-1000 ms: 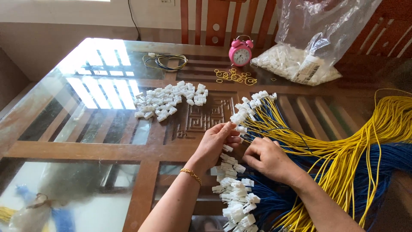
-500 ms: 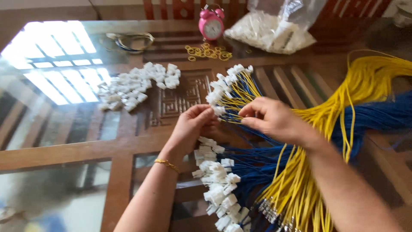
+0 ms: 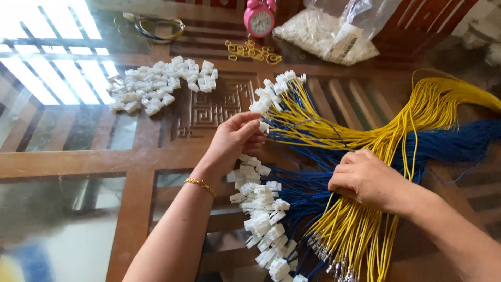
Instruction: The person assembles fiber optic cables by inserting the ends of yellow and blue cables into white plastic connectors. They work at a glass table, handling the cables and connectors by hand, and placing the finished assemblies on the table surface.
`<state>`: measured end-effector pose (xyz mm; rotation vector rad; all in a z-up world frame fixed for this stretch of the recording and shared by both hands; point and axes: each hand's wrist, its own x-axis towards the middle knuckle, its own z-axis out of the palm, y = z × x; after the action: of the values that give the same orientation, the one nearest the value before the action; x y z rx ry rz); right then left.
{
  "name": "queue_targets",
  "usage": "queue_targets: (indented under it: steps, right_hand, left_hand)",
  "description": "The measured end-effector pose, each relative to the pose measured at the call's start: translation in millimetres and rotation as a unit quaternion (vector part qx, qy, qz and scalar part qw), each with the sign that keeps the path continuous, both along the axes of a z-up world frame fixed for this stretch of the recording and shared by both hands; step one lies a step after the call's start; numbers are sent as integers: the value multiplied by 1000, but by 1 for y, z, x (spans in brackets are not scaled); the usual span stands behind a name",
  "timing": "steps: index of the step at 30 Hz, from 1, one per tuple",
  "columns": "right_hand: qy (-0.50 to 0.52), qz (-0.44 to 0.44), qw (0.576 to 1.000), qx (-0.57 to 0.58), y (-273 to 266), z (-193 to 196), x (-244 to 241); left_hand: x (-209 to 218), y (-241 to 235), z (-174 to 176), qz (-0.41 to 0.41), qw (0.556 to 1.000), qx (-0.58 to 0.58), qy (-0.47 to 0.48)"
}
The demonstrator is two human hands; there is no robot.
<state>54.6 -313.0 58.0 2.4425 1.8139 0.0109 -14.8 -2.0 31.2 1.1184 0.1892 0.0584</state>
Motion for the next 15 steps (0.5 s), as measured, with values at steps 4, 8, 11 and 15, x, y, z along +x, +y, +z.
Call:
queue_targets:
  steps: [4, 8, 11, 15]
  right_hand:
    - [56, -49, 997, 34, -7, 13, 11]
    - [157, -171, 948, 216, 15, 40, 10]
    - [195, -241, 923, 229, 47, 43, -1]
    - [227, -152, 916, 292, 86, 27, -7]
  left_hand:
    - [-1, -1, 3, 8, 1000, 13, 6]
    - [0, 1, 0, 1, 1000, -15, 5]
    - [2, 1, -3, -4, 999, -36, 6]
    - [11, -4, -22, 36, 998, -48, -16]
